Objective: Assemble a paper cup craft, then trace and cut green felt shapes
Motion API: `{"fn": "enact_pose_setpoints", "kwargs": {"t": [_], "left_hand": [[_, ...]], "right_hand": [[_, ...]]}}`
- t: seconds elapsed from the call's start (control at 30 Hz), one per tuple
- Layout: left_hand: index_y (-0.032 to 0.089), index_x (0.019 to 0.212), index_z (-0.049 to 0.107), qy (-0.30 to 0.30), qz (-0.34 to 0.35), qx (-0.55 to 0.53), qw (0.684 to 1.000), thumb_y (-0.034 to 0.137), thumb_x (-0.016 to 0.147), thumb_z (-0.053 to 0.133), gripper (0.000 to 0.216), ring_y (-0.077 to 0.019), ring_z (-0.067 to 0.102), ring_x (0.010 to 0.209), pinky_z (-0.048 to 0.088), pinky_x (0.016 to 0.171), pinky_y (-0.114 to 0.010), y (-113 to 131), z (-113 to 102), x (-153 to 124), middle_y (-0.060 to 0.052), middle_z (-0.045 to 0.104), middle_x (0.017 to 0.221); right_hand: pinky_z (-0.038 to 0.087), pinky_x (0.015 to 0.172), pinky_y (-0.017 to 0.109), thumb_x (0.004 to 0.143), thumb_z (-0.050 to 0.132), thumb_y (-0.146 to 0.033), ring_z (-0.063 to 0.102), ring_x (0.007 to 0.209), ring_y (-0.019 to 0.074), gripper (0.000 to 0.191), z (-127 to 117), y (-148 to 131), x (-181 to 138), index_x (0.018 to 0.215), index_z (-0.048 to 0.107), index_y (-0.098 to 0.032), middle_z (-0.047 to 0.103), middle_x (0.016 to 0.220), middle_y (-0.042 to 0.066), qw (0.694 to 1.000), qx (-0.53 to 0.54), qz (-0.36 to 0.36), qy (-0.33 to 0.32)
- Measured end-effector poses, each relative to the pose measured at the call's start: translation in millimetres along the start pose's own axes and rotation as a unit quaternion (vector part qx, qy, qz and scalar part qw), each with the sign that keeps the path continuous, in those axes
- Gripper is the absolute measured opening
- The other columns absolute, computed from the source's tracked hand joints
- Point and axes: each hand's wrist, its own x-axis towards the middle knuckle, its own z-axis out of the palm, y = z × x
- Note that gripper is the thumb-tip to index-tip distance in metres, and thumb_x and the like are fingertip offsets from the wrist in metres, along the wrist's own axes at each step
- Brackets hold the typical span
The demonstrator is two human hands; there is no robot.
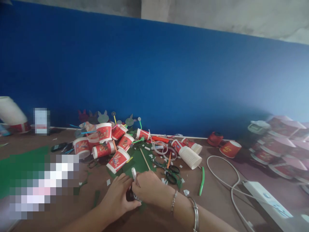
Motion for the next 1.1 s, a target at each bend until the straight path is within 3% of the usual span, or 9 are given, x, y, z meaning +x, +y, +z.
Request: {"fn": "enact_pose_setpoints", "kwargs": {"t": [0.13, 0.3, 0.5, 0.6, 0.77, 0.9, 1.1], "left_hand": [[0.02, 0.087, 0.059, 0.011, 0.012, -0.002, 1.0, 0.044, 0.062, 0.072, 0.038, -0.0232, 0.049, 0.086, 0.032, 0.072, -0.033, -2, 3, -1, -0.003, 0.062, 0.087], [0.02, 0.081, 0.059, -0.002, 0.011, 0.012, 1.0, 0.036, 0.065, 0.067, 0.024, -0.0221, 0.05, 0.083, 0.031, 0.071, -0.033, -2, 3, -1, -0.003, 0.062, 0.085], [0.021, 0.088, 0.059, -0.042, -0.005, 0.003, 0.999, 0.022, 0.065, 0.062, 0.024, -0.0235, 0.049, 0.087, 0.031, 0.072, -0.034, 3, -5, 1, -0.003, 0.063, 0.09], [0.024, 0.091, 0.06, -0.028, -0.01, -0.008, 1.0, 0.017, 0.065, 0.059, 0.027, -0.0232, 0.049, 0.088, 0.031, 0.072, -0.034, 2, -3, 1, -0.002, 0.064, 0.088], [0.023, 0.089, 0.06, -0.013, 0.005, -0.032, 0.999, 0.031, 0.062, 0.07, 0.029, -0.0227, 0.049, 0.084, 0.029, 0.071, -0.033, -1, 1, -1, -0.001, 0.063, 0.085], [0.022, 0.085, 0.059, -0.018, 0.016, -0.038, 0.999, 0.048, 0.066, 0.068, 0.034, -0.0222, 0.049, 0.083, 0.028, 0.069, -0.032, -2, 1, -1, -0.002, 0.063, 0.086], [0.02, 0.084, 0.058, -0.026, -0.002, -0.004, 1.0, 0.044, 0.061, 0.073, 0.036, -0.0224, 0.049, 0.086, 0.029, 0.071, -0.032, 1, -2, -1, -0.001, 0.062, 0.088]], "right_hand": [[0.035, 0.058, 0.03, 0.085, 0.042, -0.016, 0.058, 0.066, 0.0206, 0.023, -7, -8, -6, 0.078, 0.063, -0.013, 0.065, 0.073, 0.011, 0.997, -0.052, -0.056, 0.016], [0.033, 0.067, 0.033, 0.082, 0.045, -0.018, 0.057, 0.069, 0.0199, 0.014, -10, -21, -12, 0.083, 0.059, -0.015, 0.064, 0.074, 0.007, 0.999, -0.001, 0.006, 0.042], [0.03, 0.073, 0.036, 0.079, 0.052, -0.018, 0.053, 0.078, 0.0219, 0.013, 1, -26, -26, 0.09, 0.057, -0.016, 0.063, 0.087, 0.007, 0.998, -0.012, -0.02, 0.056], [0.03, 0.074, 0.035, 0.079, 0.053, -0.017, 0.05, 0.08, 0.0217, 0.013, 6, -25, -34, 0.092, 0.056, -0.017, 0.061, 0.09, 0.007, 0.997, -0.005, -0.028, 0.071], [0.033, 0.072, 0.032, 0.083, 0.047, -0.014, 0.048, 0.079, 0.0187, 0.009, 14, -17, -39, 0.087, 0.053, -0.019, 0.059, 0.088, 0.004, 0.987, 0.111, -0.004, 0.113], [0.037, 0.075, 0.03, 0.088, 0.04, -0.015, 0.049, 0.081, 0.0163, 0.013, 18, -8, -40, 0.085, 0.051, -0.02, 0.057, 0.086, 0.002, 0.959, 0.239, 0.003, 0.152], [0.04, 0.073, 0.026, 0.088, 0.042, -0.022, 0.05, 0.078, 0.0148, 0.014, 22, 5, -34, 0.083, 0.054, -0.018, 0.055, 0.08, 0.001, 0.899, 0.412, 0.059, 0.138]]}}
